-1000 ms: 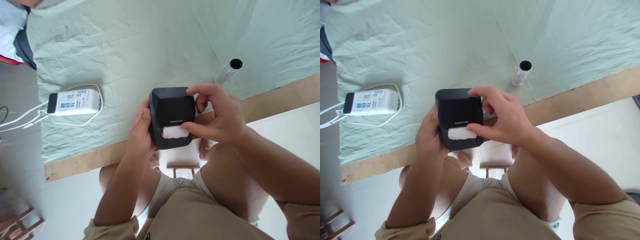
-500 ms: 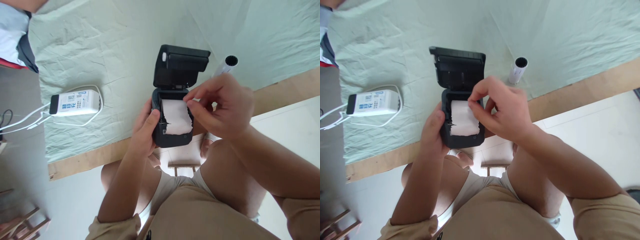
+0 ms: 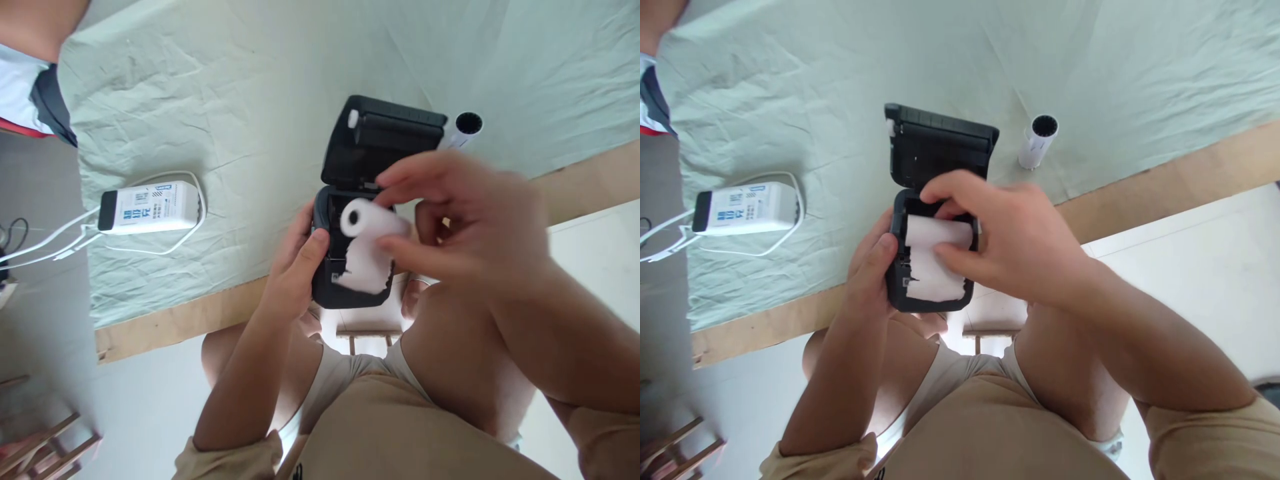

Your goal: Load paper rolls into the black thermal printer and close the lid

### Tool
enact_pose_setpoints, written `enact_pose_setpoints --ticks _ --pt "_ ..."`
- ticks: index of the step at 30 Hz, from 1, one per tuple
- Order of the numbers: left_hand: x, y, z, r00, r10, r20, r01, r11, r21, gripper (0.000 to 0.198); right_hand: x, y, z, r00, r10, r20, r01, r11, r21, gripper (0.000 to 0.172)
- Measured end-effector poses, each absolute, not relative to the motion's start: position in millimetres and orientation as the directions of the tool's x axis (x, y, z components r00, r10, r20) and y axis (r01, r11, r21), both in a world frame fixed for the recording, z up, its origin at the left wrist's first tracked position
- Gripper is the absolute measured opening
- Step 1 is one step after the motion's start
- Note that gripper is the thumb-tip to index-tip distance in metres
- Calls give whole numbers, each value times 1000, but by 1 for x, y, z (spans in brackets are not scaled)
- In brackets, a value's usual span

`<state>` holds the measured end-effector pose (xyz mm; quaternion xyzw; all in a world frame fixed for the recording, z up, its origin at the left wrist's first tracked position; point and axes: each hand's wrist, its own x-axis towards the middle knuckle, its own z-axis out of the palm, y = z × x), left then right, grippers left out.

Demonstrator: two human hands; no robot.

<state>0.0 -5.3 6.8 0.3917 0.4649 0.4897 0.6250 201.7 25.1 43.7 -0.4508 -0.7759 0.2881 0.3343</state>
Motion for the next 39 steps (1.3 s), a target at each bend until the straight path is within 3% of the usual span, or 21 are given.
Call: enact_pose_setpoints --ticks 3,5,7,10,12,15,18,23,27,29,31,34,39 --pt "3 -3 10 9 960 -278 -349 264 899 37 209 34 31 -107 921 374 211 388 -897 43" --pt "4 -1 11 -16 952 -305 -358 280 891 38 211 44 18 66 937 344 79 339 -938 40" --pt "4 -1 12 -18 950 -311 -358 284 889 40 212 54 6 146 952 270 68 263 -963 35" --pt "4 -1 12 -7 952 -306 -365 282 887 39 212 60 -2 144 958 246 96 234 -967 25" --pt "4 -2 12 2 954 -299 -382 277 882 37 213 59 -1 85 943 323 201 301 -932 21" --pt "4 -3 12 23 955 -294 -403 278 872 37 216 57 0 -101 860 500 538 470 -700 20" --pt "3 -3 12 39 958 -285 -403 276 873 35 221 60 -8 -239 809 538 690 531 -492 27" --pt "2 -4 12 36 956 -291 -394 281 875 38 225 60 -10 -235 886 401 740 430 -517 50" --pt "2 -5 11 40 953 -301 -387 293 874 36 235 57 8 -158 728 667 759 522 -390 32" --pt "1 -4 11 29 953 -301 -390 288 874 35 245 64 10 -101 689 717 814 471 -339 29" --pt "2 -3 10 18 953 -303 -390 286 876 37 256 75 2 -61 771 634 842 380 -383 42" --pt "2 -2 10 8 958 -286 -389 267 882 37 268 88 -15 -9 863 504 850 273 -451 46" --pt "3 -1 10 32 958 -285 -401 273 874 37 270 89 -27 -129 888 441 791 360 -495 66"
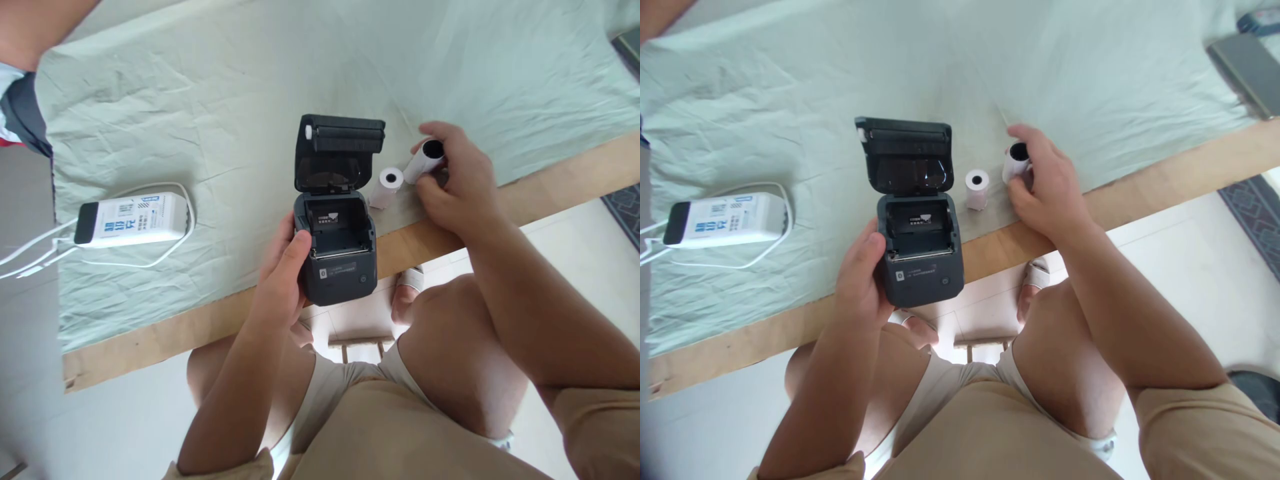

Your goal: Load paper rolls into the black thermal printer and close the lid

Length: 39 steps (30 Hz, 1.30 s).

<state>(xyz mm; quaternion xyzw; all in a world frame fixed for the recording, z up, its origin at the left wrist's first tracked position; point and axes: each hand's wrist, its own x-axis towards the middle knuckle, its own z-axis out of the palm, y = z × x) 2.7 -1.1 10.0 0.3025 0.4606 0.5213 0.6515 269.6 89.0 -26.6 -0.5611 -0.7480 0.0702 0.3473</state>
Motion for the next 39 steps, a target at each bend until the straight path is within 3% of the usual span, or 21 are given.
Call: enact_pose_setpoints --ticks 6,8,10,13,15,17,22,28,33,39 --pt "2 -1 10 11 958 -287 -382 270 884 36 270 87 -18 -64 860 506 784 357 -508 62" --pt "2 -1 9 13 956 -293 -373 277 886 38 262 77 -6 -13 813 582 736 402 -545 64" --pt "2 -2 10 25 954 -299 -363 287 887 42 247 62 8 -10 757 653 665 493 -561 55" --pt "2 -3 11 27 956 -293 -355 283 891 45 216 40 22 -178 712 679 529 651 -544 36" --pt "3 -3 12 25 963 -269 -357 260 897 42 197 32 24 -288 662 692 567 700 -434 21" --pt "3 -3 12 34 967 -251 -357 246 901 39 185 31 22 -330 683 652 599 685 -414 15" --pt "3 -4 11 54 970 -236 -358 239 903 37 183 34 23 -368 739 564 622 647 -442 21" --pt "3 -4 12 27 957 -288 -372 276 886 42 185 23 27 -351 611 710 513 760 -400 13" --pt "-2 -2 8 70 965 -253 -356 261 897 48 187 21 20 -573 500 649 420 860 -292 6" --pt "0 -2 11 47 960 -275 -342 274 899 48 189 21 21 -539 484 689 372 871 -321 14"
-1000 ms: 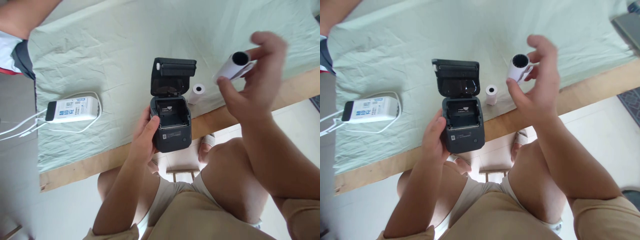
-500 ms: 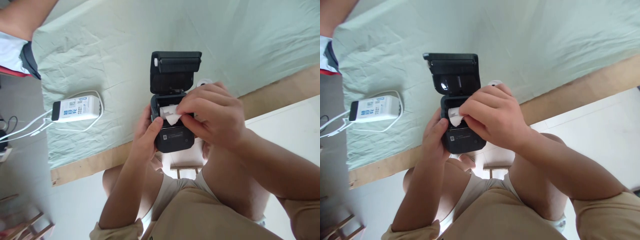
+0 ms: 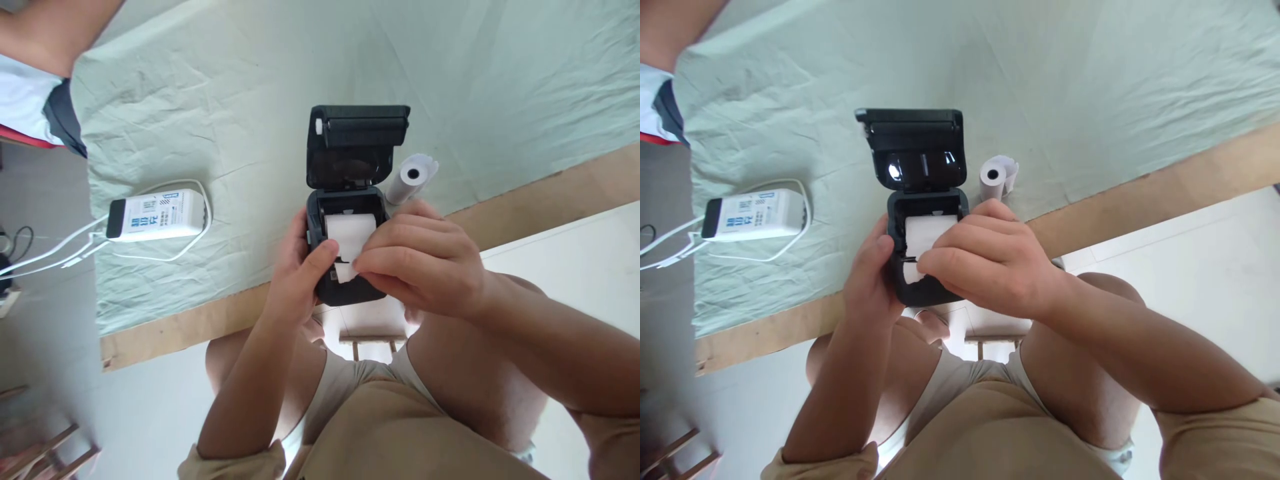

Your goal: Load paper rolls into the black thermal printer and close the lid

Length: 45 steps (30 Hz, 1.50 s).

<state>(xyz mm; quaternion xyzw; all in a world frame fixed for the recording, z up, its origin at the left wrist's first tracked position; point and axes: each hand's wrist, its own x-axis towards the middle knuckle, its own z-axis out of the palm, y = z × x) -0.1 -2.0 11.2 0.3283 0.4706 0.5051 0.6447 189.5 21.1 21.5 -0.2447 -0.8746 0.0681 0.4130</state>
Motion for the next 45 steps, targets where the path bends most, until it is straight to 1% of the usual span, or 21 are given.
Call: enact_pose_setpoints --ticks 2,4,8,10,12,14,15,17,18,20,22,24,25,27,29,32,34,36,39,42,45 --pt "1 -2 13 33 953 -300 -384 289 877 44 189 20 23 -510 475 718 366 874 -318 14" --pt "1 -3 14 40 952 -302 -394 293 871 46 188 18 24 -511 442 737 349 890 -292 11" --pt "-4 -3 9 52 964 -261 -285 265 921 59 188 14 24 -566 389 727 279 920 -275 6" --pt "-7 -4 5 56 969 -239 -248 246 937 67 190 14 25 -528 428 734 293 902 -316 2" --pt "-10 -5 2 75 973 -219 -234 231 944 73 192 16 25 -398 549 735 369 829 -420 15" --pt "-11 -5 -1 90 976 -197 -214 212 953 77 194 19 25 -240 680 692 422 715 -557 35" --pt "-12 -6 -1 95 978 -186 -202 202 958 78 195 21 24 -194 732 653 426 663 -616 46" --pt "-12 -6 -2 99 981 -167 -192 184 964 79 195 24 21 -171 795 582 394 597 -699 60" --pt "-12 -6 -2 97 981 -170 -193 186 964 79 195 25 20 -164 805 570 366 586 -723 62" --pt "-12 -6 -2 82 981 -176 -203 189 961 78 195 26 19 -133 803 581 285 592 -754 53" --pt "-12 -6 -2 68 979 -190 -206 200 958 77 196 26 20 -101 801 590 218 597 -772 35" --pt "-12 -6 -1 69 978 -195 -210 205 956 76 196 25 22 -122 821 558 224 571 -790 19" --pt "-12 -6 -1 78 979 -190 -217 202 955 73 196 24 23 -149 835 529 251 550 -797 17" --pt "-11 -5 -1 99 983 -152 -256 172 951 65 196 24 26 -203 873 444 318 488 -813 29" --pt "-10 -6 -1 120 986 -113 -299 144 943 57 195 24 27 -249 906 341 349 413 -841 40" --pt "-7 -7 1 135 980 -145 -311 181 933 53 194 25 26 -287 941 177 331 271 -904 46" --pt "-6 -8 2 136 974 -180 -294 213 932 51 194 25 24 -294 950 107 311 201 -929 48" --pt "-6 -9 4 126 976 -178 -287 207 935 45 193 25 21 -247 965 93 310 169 -936 46" --pt "-5 -9 6 92 982 -163 -290 183 939 37 193 25 15 -161 978 131 332 178 -926 46" --pt "-2 -9 8 54 981 -185 -293 193 936 37 194 26 11 -212 958 192 336 256 -906 46" --pt "1 -8 9 30 981 -191 -314 191 930 45 195 27 9 -297 922 249 325 343 -881 44"
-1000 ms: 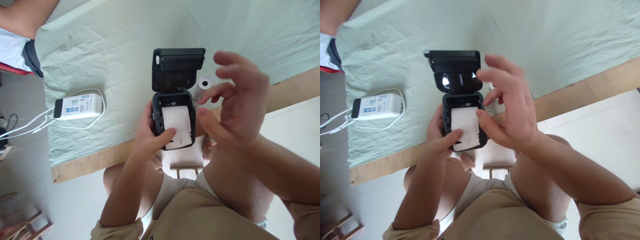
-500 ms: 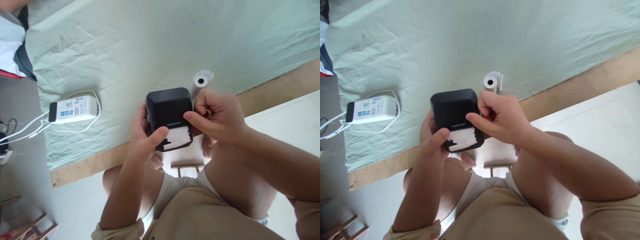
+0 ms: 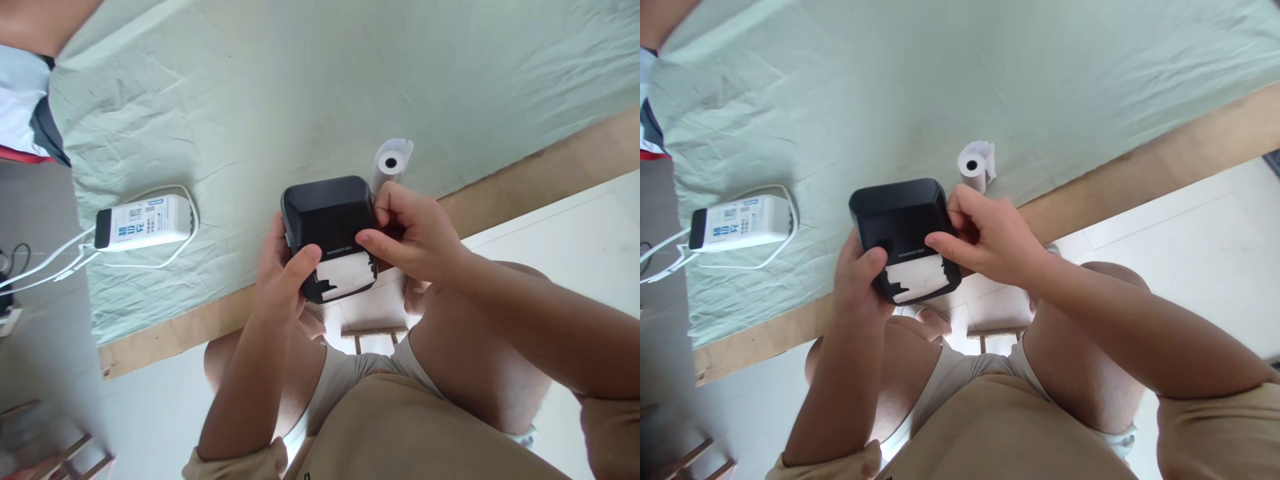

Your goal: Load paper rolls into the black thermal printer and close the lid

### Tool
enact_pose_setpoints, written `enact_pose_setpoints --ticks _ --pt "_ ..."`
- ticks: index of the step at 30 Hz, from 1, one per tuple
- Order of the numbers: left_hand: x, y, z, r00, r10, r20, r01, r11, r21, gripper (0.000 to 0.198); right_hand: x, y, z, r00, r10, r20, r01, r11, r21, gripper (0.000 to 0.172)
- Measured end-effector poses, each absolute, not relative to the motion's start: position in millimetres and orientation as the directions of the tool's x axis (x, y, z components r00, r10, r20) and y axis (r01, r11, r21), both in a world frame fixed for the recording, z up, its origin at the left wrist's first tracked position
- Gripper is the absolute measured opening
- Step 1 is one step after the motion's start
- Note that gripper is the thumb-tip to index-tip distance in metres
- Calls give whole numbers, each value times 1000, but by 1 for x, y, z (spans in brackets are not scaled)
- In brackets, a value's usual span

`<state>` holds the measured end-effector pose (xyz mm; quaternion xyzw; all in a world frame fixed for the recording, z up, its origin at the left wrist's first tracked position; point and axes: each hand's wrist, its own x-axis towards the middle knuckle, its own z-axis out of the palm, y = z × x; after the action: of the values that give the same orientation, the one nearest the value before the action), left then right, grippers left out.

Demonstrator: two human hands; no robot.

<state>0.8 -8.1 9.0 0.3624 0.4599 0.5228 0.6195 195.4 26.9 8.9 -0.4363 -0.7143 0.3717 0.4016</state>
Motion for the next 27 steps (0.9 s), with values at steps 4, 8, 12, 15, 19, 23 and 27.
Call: enact_pose_setpoints --ticks 4,8,12,15,19,23,27 --pt "3 -6 9 -83 970 -227 -332 188 924 37 197 26 9 -346 893 288 309 398 -864 36" --pt "4 -2 6 -152 943 -296 -365 225 903 30 197 25 10 -358 884 301 304 415 -857 30" --pt "4 -1 2 -136 949 -284 -397 211 893 27 198 24 9 -374 879 296 264 407 -874 34" --pt "1 -2 0 -143 956 -256 -420 176 890 22 199 24 8 -382 885 267 257 379 -889 36" --pt "-1 -2 0 -166 953 -252 -405 167 899 23 201 24 7 -409 885 220 248 340 -907 39" --pt "0 -1 4 -108 959 -262 -417 196 888 21 202 24 8 -397 893 212 227 320 -920 39" --pt "0 -1 4 -103 959 -263 -404 202 892 20 201 21 13 -319 883 343 254 429 -867 40"
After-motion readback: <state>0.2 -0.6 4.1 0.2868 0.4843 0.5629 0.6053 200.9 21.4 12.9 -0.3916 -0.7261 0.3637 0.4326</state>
